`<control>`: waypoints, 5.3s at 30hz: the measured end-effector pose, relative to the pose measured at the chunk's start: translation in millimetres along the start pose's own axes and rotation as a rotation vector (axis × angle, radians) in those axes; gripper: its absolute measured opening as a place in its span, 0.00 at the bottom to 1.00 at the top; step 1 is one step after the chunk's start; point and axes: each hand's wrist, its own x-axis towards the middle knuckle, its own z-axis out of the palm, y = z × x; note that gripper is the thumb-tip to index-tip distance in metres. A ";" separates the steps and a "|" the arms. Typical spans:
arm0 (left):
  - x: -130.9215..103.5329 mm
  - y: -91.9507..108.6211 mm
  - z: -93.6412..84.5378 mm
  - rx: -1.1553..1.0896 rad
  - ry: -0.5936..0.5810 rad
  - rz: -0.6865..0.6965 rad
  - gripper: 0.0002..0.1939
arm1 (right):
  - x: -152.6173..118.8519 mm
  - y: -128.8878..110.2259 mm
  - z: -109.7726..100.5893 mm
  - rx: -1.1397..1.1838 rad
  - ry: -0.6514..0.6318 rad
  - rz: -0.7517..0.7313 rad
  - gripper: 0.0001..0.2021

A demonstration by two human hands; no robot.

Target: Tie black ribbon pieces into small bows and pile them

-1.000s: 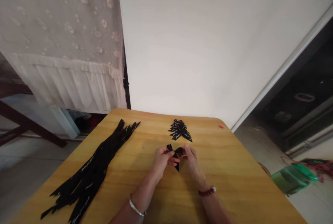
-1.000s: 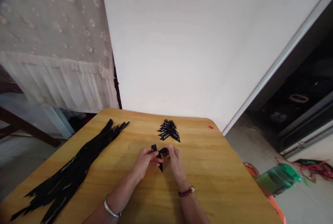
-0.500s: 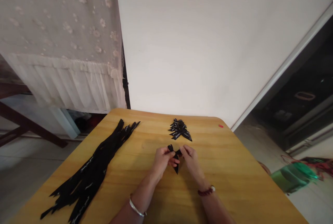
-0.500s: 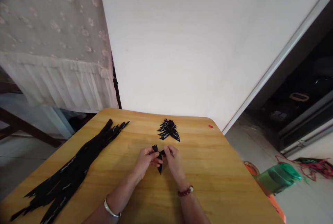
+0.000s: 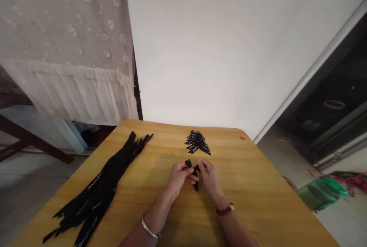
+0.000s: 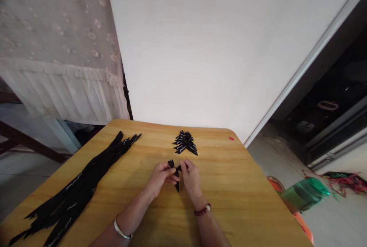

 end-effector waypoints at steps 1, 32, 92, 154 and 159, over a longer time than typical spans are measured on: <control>0.2 0.0 -0.5 -0.004 0.002 0.000 0.06 | -0.1 -1.3 -0.5 0.043 -0.002 0.019 0.18; 1.6 -2.2 -3.0 -0.037 -0.009 0.028 0.09 | -0.2 -9.7 -1.7 0.240 -0.038 0.083 0.16; 4.6 -5.4 -4.1 -0.126 0.030 0.061 0.10 | -3.2 -7.0 4.4 0.337 -0.124 0.136 0.11; -0.3 -0.8 -2.9 0.049 -0.021 -0.068 0.06 | 2.5 2.4 -2.8 0.195 0.001 0.067 0.17; 1.6 -8.5 -3.3 0.110 -0.145 -0.097 0.07 | 1.0 -2.3 -3.3 0.242 -0.122 0.100 0.18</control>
